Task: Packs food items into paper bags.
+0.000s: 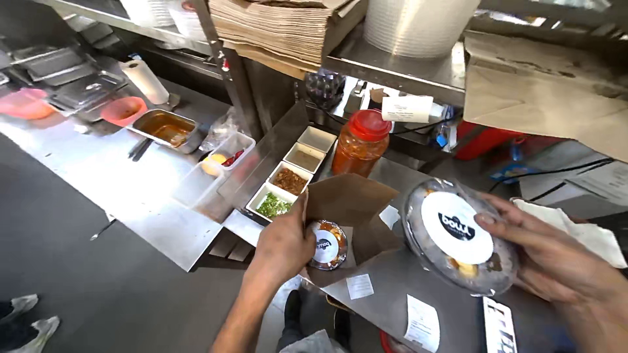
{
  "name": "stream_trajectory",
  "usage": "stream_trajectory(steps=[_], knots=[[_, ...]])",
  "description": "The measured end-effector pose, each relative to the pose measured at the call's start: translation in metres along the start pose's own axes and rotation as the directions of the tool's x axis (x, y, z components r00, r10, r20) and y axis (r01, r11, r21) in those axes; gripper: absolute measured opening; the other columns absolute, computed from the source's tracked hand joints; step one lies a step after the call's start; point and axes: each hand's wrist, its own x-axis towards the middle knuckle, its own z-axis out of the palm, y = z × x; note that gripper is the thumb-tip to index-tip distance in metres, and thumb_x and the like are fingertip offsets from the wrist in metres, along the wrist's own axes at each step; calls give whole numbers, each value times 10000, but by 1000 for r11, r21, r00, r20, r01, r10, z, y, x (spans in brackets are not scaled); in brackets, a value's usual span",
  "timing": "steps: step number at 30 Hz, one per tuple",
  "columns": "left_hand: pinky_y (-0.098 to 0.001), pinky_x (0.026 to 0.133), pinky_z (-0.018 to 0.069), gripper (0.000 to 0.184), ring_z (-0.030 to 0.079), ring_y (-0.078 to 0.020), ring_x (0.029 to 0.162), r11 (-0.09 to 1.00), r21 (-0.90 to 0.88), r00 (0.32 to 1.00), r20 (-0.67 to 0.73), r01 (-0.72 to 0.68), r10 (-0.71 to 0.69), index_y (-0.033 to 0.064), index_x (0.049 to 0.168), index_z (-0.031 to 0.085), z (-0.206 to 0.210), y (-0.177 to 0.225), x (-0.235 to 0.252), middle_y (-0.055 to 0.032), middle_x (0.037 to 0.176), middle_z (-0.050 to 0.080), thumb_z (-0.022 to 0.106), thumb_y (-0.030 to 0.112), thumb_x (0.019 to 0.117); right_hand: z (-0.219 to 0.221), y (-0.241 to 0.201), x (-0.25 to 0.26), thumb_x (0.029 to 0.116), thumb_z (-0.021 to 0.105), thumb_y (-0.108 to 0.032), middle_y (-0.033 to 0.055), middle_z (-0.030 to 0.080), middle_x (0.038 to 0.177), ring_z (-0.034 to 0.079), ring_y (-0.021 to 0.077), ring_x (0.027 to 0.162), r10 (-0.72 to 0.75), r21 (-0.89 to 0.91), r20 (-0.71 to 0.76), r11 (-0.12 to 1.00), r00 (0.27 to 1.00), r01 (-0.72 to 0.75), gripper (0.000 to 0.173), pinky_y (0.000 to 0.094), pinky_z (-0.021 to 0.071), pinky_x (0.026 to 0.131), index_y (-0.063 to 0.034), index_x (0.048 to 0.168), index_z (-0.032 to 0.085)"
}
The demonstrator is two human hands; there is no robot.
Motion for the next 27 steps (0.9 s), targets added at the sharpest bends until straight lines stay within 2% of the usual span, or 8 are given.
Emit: stream_trajectory(steps=[4,10,15,17,21,23,25,27], knots=[[-553,779,562,694,691,-279,849,999,-30,1000,-1,-31,31,299,1614,311,-3,-8,3,-79,910,710,589,280,978,84,-47,38,947,584,-119,102,721,1118,727,173,876,19,-133,233,991,972,13,468,324,631,719,-206,1407,567],[-541,805,555,646,687,-304,876,998,-64,1000,-28,10,-12,238,1625,306,-9,-28,-1,-108,926,707,523,247,1016,148,-24,119,943,649,16,138,706,1162,712,243,933,343,-514,515,857,786,-37,439,400,616,786,-107,1363,605],[-544,824,557,632,697,-309,903,997,-65,998,33,-51,53,239,1628,305,-3,-25,-5,-118,998,720,498,248,1027,196,35,148,961,719,-166,146,660,1225,635,277,1101,598,-870,480,421,642,257,369,527,501,948,-108,1317,644],[-558,815,564,627,708,-325,911,996,-20,996,17,-92,92,239,1623,319,3,-19,-6,-128,1049,728,500,242,1023,215,68,158,964,712,-225,216,683,1115,649,350,1047,607,-873,487,322,628,366,330,594,482,924,5,1200,684],[-589,728,560,592,699,-340,796,991,9,982,-128,-136,137,175,1584,396,4,-28,-4,-129,896,718,526,213,1008,237,89,178,953,701,-280,253,687,1043,649,400,988,658,-925,326,76,679,371,348,630,480,855,61,1022,715],[-611,682,552,613,691,-349,742,986,16,965,-204,-163,163,168,1577,413,2,-41,-3,-140,858,714,547,193,979,229,58,154,946,679,-207,226,683,986,659,395,951,500,-909,381,47,778,415,239,624,501,813,29,974,704],[-623,645,541,634,677,-346,699,982,5,953,-242,-187,183,172,1575,417,1,-50,-3,-134,825,709,564,186,957,189,22,123,967,653,-113,112,722,1020,688,255,981,70,-800,566,288,821,527,134,498,553,905,-46,1044,740],[-600,607,536,662,648,-301,643,981,-25,951,-251,-194,181,185,1584,403,2,-55,-4,-92,777,689,571,197,944,129,1,100,998,538,1,103,745,1072,729,179,926,-439,-474,486,594,756,650,205,394,627,857,13,1070,729]])
